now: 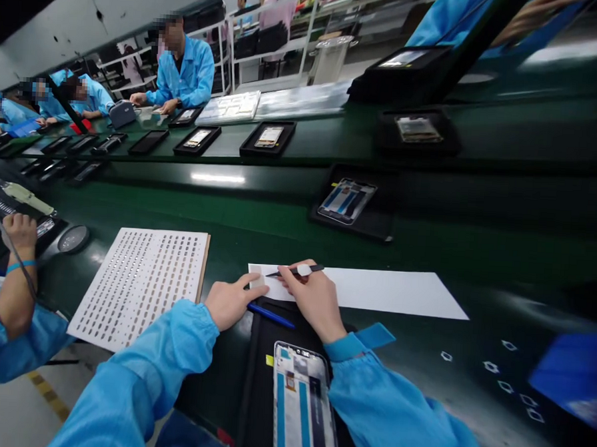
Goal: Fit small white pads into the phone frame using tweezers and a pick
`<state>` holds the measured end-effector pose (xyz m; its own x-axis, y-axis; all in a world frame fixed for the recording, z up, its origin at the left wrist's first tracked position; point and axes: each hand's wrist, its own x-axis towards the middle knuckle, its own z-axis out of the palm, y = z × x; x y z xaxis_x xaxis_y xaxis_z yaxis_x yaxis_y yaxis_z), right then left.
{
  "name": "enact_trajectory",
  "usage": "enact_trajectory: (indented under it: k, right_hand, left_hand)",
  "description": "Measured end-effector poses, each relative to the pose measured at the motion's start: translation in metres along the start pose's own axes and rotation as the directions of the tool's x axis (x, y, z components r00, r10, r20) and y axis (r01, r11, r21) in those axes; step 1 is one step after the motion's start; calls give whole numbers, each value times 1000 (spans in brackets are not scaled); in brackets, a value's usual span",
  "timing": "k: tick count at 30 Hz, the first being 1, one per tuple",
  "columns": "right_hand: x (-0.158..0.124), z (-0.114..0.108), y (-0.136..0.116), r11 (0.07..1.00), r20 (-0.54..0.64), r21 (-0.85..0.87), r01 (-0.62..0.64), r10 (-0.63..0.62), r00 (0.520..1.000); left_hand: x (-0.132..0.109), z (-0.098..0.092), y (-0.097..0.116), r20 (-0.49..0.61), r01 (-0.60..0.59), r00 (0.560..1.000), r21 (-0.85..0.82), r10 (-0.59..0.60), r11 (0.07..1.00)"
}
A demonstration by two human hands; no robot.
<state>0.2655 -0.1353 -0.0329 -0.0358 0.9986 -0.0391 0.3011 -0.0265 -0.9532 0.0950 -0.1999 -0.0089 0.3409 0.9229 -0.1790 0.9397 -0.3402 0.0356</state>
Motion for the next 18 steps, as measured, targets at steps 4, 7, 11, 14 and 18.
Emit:
enact_trajectory:
  k: [4,7,11,14,18]
  right_hand:
    - [0,0,1,1000,16,-13,-6,6,1000]
    - [0,0,0,1000,26,-9,-19,19,999]
    - [1,0,-2,999,18,6,-39,39,999]
    - [0,0,-3,998,18,29,-49,49,999]
    - [0,1,-5,995,19,79,-57,56,998]
  left_hand:
    - [0,-2,0,28,6,1000,-6,-5,1000]
    - [0,-3,1,41,5,999,-2,-5,1000]
    - [0,-4,1,50,12,999,-3,-12,1000]
    - [0,-4,1,50,21,999,-9,-21,1000]
    - [0,-5,2,42,25,999,-13,-25,1000]
